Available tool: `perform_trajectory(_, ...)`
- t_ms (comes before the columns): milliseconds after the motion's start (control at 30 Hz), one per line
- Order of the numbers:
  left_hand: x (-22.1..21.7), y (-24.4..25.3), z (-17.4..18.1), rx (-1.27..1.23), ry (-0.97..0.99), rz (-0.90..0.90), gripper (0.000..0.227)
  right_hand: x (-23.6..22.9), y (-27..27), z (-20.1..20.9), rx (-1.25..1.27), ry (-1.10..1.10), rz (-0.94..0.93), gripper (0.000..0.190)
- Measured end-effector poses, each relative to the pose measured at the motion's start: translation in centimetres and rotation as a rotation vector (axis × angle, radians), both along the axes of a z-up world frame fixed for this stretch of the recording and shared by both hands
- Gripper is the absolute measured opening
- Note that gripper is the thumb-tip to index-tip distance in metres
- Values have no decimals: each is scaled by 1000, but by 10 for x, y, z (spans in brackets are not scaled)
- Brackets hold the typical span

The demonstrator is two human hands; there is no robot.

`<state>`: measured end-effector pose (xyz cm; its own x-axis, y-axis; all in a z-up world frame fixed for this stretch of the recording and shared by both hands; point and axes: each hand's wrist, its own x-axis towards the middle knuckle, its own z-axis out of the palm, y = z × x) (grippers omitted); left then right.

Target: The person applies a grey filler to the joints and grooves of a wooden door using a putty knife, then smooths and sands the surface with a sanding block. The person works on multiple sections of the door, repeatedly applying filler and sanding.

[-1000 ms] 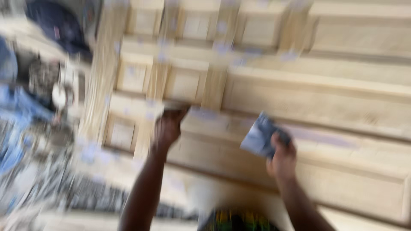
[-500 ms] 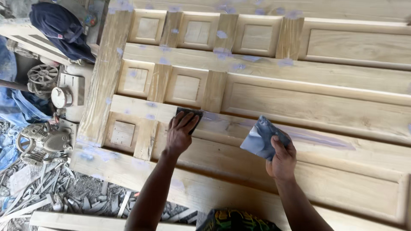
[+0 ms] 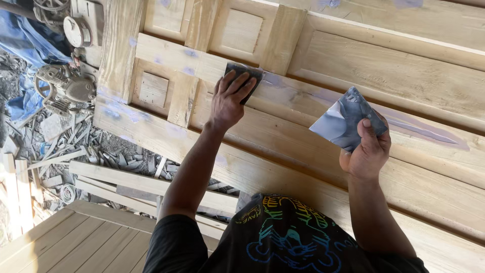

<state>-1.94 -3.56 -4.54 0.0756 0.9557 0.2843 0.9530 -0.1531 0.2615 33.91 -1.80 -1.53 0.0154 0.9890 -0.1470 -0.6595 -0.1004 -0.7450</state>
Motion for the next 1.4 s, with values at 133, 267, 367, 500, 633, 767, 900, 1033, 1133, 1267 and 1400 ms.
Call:
perform_trajectory(133,2,13,-5,-31,17,4,55,-4,2,-5,18,23,0,19)
perform_trajectory(267,11,11,-11,-84,27,38,60,0,2,0,17,20,1,19)
perform_trajectory(367,19,4,-14,-108,24,51,62,2,0,1,16,17,-13,19)
perform_trajectory(500,29,3,-6,-104,34,59,61,-1,0,-1,5,14,-7,19)
perform_trajectory(633,42,-4,21,-249,-17,72,57,2,-1,0,5,25,-7,17)
perform_trajectory(767,52,4,52,-436,-120,175,54,14,0,3,13,-4,-27,17)
perform_trajectory(900,68,27,69,-313,-144,288,51,30,-6,1,-69,0,-94,22)
perform_trajectory(1033,93,38,73,-436,10,281,53,49,-13,-8,-141,-37,-74,19)
perform_trajectory(1133,106,21,69,-513,-53,159,49,59,-28,-21,-220,-72,-88,17)
perform_trajectory(1267,127,12,49,-223,-72,-125,51,66,-38,-37,-239,-37,-91,19)
perform_trajectory(1400,148,11,25,-57,-11,-141,56,71,-38,-46,-143,45,-69,7)
